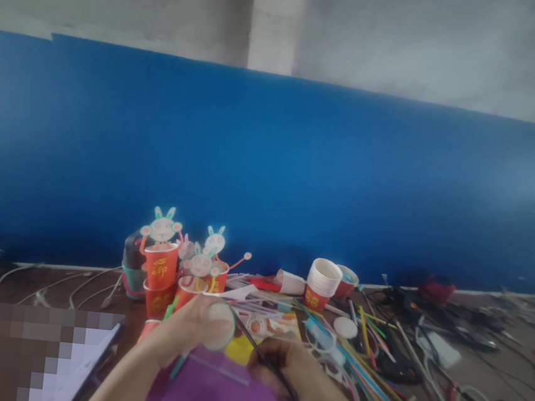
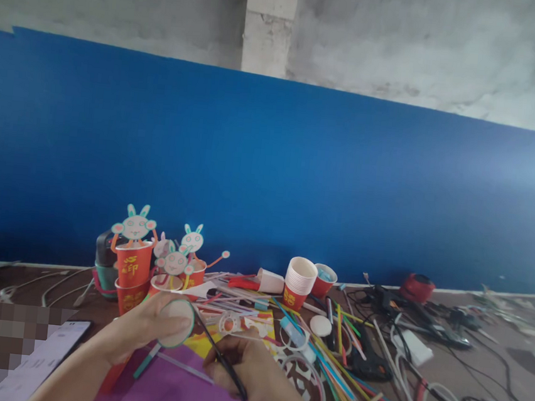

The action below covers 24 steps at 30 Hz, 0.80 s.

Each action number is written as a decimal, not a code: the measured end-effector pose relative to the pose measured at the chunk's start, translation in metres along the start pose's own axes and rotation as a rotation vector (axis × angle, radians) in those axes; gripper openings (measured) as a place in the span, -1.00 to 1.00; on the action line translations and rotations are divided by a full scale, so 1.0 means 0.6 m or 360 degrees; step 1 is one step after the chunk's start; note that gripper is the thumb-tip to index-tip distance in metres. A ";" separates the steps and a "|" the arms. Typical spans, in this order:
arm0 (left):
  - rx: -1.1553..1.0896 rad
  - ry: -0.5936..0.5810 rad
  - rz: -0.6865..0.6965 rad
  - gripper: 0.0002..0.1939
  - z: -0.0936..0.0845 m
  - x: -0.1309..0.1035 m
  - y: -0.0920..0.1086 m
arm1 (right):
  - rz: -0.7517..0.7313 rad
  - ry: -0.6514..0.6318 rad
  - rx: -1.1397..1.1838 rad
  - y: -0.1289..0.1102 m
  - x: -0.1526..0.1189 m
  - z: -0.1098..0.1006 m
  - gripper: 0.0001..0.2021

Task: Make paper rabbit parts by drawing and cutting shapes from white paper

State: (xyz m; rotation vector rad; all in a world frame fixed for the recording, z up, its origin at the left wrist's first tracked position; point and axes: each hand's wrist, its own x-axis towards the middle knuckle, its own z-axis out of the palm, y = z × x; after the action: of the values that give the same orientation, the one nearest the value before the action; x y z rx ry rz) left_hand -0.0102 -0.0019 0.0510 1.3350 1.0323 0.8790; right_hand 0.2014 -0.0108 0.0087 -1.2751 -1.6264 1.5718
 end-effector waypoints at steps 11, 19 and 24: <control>0.0135 -0.0114 -0.0011 -0.60 -0.003 -0.004 0.010 | 0.0017 -0.0135 -0.0072 -0.001 -0.002 -0.005 -0.84; 0.0210 -0.0131 -0.0122 -0.64 -0.010 -0.006 0.008 | -0.0138 -0.0250 -0.0448 -0.053 -0.027 -0.019 -0.86; 0.0225 -0.0182 -0.0070 -0.64 -0.012 -0.004 0.006 | -0.0264 -0.0246 -0.0654 -0.046 -0.024 -0.024 -0.88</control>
State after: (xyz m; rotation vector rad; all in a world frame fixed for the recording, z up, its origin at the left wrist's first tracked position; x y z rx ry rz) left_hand -0.0176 -0.0016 0.0549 1.4580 1.0461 0.6988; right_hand 0.2131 -0.0135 0.0407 -1.1972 -2.1765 1.3040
